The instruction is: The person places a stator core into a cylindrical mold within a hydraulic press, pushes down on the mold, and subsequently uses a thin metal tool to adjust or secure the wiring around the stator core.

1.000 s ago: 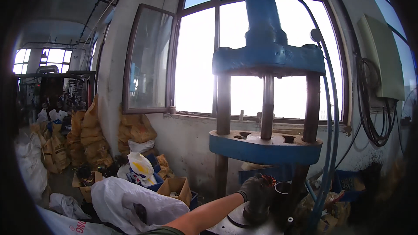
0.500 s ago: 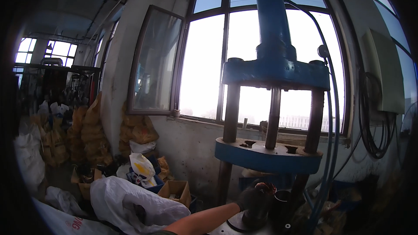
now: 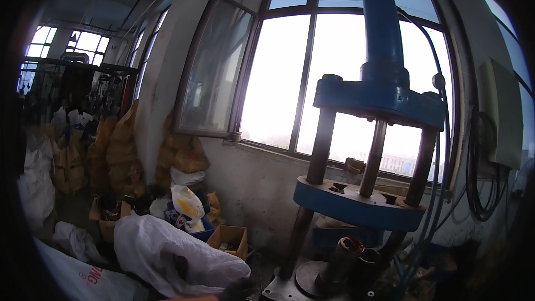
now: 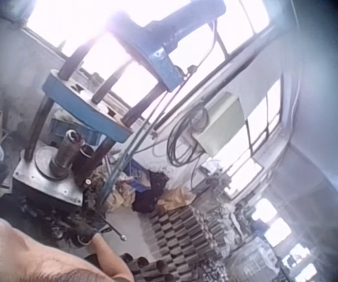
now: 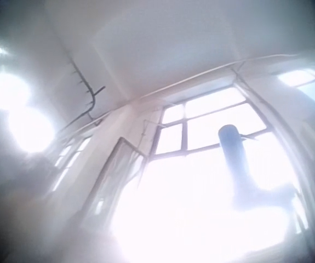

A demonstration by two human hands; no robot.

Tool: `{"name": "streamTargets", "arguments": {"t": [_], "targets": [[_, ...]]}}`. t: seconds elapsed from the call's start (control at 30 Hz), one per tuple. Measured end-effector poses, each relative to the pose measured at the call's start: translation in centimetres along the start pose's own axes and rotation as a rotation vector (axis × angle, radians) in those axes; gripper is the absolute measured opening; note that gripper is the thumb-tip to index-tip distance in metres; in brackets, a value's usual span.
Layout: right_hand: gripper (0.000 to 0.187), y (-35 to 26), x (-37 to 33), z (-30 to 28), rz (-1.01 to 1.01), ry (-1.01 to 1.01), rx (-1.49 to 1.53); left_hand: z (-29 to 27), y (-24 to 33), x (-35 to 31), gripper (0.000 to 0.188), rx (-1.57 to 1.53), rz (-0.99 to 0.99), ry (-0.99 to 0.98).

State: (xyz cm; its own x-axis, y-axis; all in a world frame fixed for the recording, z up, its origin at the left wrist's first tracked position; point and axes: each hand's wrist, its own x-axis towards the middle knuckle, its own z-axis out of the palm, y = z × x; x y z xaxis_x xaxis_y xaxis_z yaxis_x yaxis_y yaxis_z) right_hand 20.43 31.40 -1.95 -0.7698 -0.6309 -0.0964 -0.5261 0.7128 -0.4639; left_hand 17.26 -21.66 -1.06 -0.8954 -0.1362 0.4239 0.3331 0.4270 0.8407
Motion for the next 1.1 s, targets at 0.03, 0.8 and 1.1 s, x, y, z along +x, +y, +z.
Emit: {"name": "streamTargets", "arguments": {"t": [0.03,0.8,1.1], "targets": [[0.052,-0.4,0.2,0.0,-0.004,-0.026,0.002,-1.1,-5.1,-2.6,0.035,-0.356,-0.123,0.099],[0.048,15.8,-9.6,3.1,0.833,-0.108,0.837,-10.2,-12.9,-35.1,0.063,0.884,-1.191,-0.757],[0.04,7.9,-9.6,2.0,0.896,0.003,0.873,-14.9,-11.8,-44.1,0.074,0.864,-1.071,-0.675]]}}
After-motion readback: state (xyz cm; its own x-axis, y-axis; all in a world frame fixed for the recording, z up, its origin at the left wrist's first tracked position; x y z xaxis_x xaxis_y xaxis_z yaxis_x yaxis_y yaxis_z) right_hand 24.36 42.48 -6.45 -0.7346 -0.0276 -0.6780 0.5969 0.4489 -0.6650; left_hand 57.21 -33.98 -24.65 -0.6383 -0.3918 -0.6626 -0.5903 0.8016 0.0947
